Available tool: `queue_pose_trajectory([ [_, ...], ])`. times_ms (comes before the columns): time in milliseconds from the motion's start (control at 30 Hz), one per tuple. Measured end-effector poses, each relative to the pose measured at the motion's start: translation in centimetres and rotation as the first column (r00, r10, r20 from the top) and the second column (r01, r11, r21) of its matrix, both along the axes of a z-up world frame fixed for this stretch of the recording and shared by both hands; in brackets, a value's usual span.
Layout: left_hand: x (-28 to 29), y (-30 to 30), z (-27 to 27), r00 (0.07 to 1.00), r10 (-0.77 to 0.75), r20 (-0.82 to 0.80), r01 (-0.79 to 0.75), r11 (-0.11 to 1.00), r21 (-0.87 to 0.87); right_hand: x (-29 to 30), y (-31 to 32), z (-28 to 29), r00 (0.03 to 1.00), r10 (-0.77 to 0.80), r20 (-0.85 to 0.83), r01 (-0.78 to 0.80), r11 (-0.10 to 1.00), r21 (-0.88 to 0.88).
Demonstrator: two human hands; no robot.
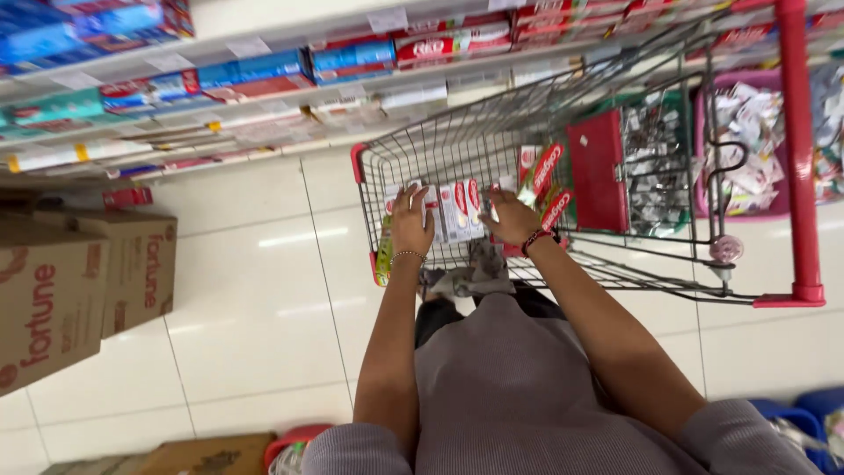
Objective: Picking up and inspecting different brands of toothpaste from a shelf in a store and placing some in a cart.
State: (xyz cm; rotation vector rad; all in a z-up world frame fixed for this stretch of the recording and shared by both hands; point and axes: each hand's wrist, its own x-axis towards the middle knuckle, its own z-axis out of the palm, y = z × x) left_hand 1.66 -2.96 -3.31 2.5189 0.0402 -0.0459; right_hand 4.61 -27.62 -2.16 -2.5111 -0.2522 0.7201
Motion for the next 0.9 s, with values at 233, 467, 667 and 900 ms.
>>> queue_pose_trajectory([
  [233, -2.7, 0.3, -13.3, 0.923, 0.025, -0.385, 0.053, 0.98, 0.19, -6.9, -0.4, -8.9, 0.797, 0.064, -0.6, -0.258, 0.935, -0.243],
  [467, 1.5, 1.1, -21.6, 0.9, 0.098, -0.425, 0.055, 0.941, 0.334, -8.2, -1.1, -10.5, 0.877, -0.057, -0.477, -0.064, 0.97, -0.234],
  [667, 4.4, -0.2, -23.2, 0.821, 0.263, -0.507, -0.006, 0.891, 0.453, -8.5, -1.0, -8.8, 0.906, -0.132, -0.401, 0.046, 0.975, -0.216],
  [900, 3.2, -0.5, -28.8, 0.883, 0.276, -0.38, 0.042, 0.759, 0.649, -8.6, -0.7, -9.8, 0.92, -0.027, -0.391, -0.016, 0.994, -0.104],
])
